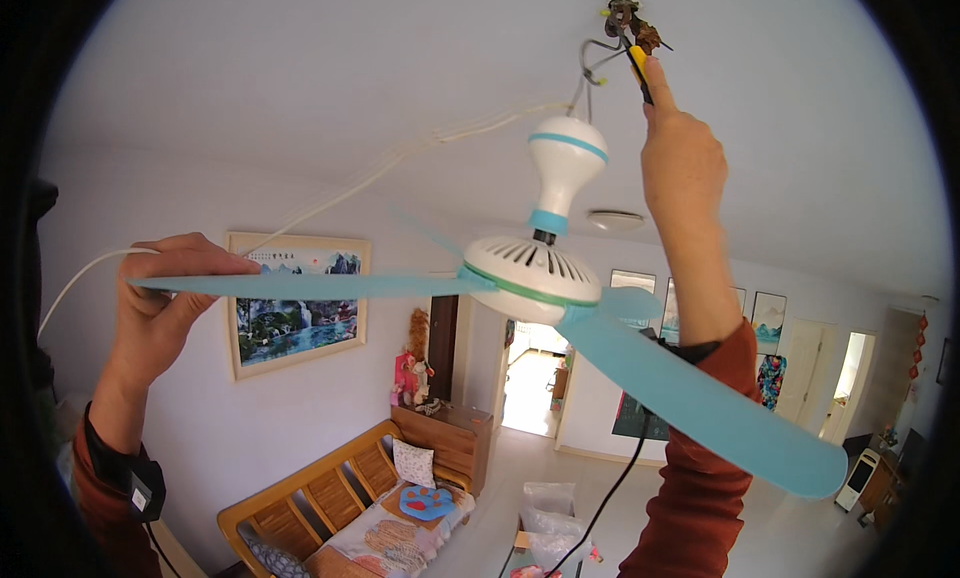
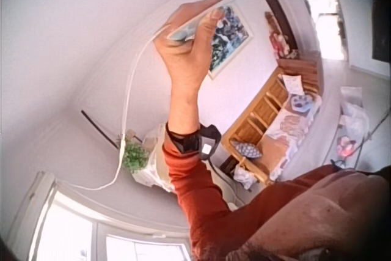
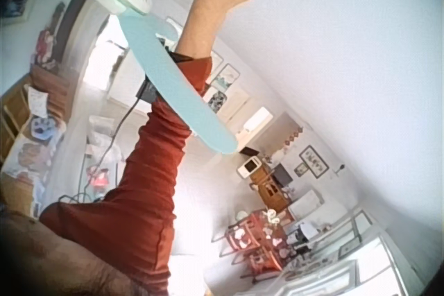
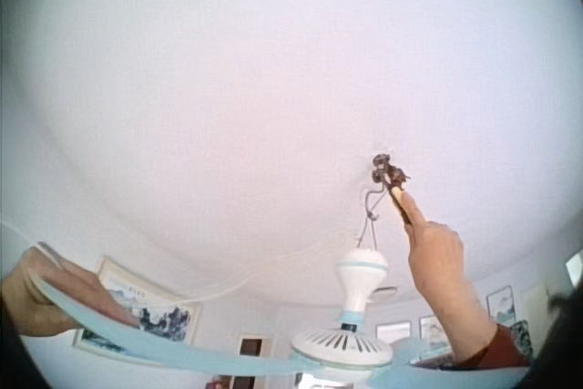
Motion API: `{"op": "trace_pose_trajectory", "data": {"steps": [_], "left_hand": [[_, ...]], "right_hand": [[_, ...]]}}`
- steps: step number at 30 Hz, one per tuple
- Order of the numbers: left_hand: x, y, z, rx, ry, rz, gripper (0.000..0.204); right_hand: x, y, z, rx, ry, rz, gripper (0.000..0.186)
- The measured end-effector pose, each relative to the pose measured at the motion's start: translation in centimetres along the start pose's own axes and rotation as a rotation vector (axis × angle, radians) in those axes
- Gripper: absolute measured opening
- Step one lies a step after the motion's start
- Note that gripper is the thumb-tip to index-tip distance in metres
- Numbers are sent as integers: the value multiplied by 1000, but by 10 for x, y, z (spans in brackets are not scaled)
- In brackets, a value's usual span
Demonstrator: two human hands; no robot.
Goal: The person stands on a chair and uses a utility knife to cut wires on the ceiling, then hangs a small ceiling fan from the ceiling hook. The person also moves a child's balance bike and adjusts a cushion on a chair during the process.
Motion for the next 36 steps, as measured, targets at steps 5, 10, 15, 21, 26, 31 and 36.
{"op": "trace_pose_trajectory", "data": {"steps": [5, 10, 15, 21, 26, 31, 36], "left_hand": [[-3, -2, 7, -18, -12, 9, 16], [-12, 5, 10, 7, -23, 12, 14], [-13, 7, 16, 9, -40, -27, 14], [-16, 2, 16, 16, 21, 12, 24], [-14, -1, 18, 17, 13, 11, 27], [-17, -3, 20, 4, 8, 44, 27], [-24, -2, 20, 7, 34, 16, 24]], "right_hand": [[-4, 0, -10, -10, -65, -92, 44], [-12, 1, -19, 6, -41, -53, 44], [3, -7, -7, -54, -104, -90, 44], [3, -15, -8, -30, -127, -134, 43], [0, -10, -6, -2, -138, -162, 43], [1, -10, -1, -46, -200, -75, 43], [-6, -10, -7, -10, -147, -91, 42]]}}
Point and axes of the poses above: each hand's wrist, its own z-axis away from the middle knuckle, its own y-axis out of the back of the hand, x = y × z, the point moved 10 cm from there along -z, towards the middle knuckle, and after that the axes turned 11 degrees about x, right-handed, at the moved point
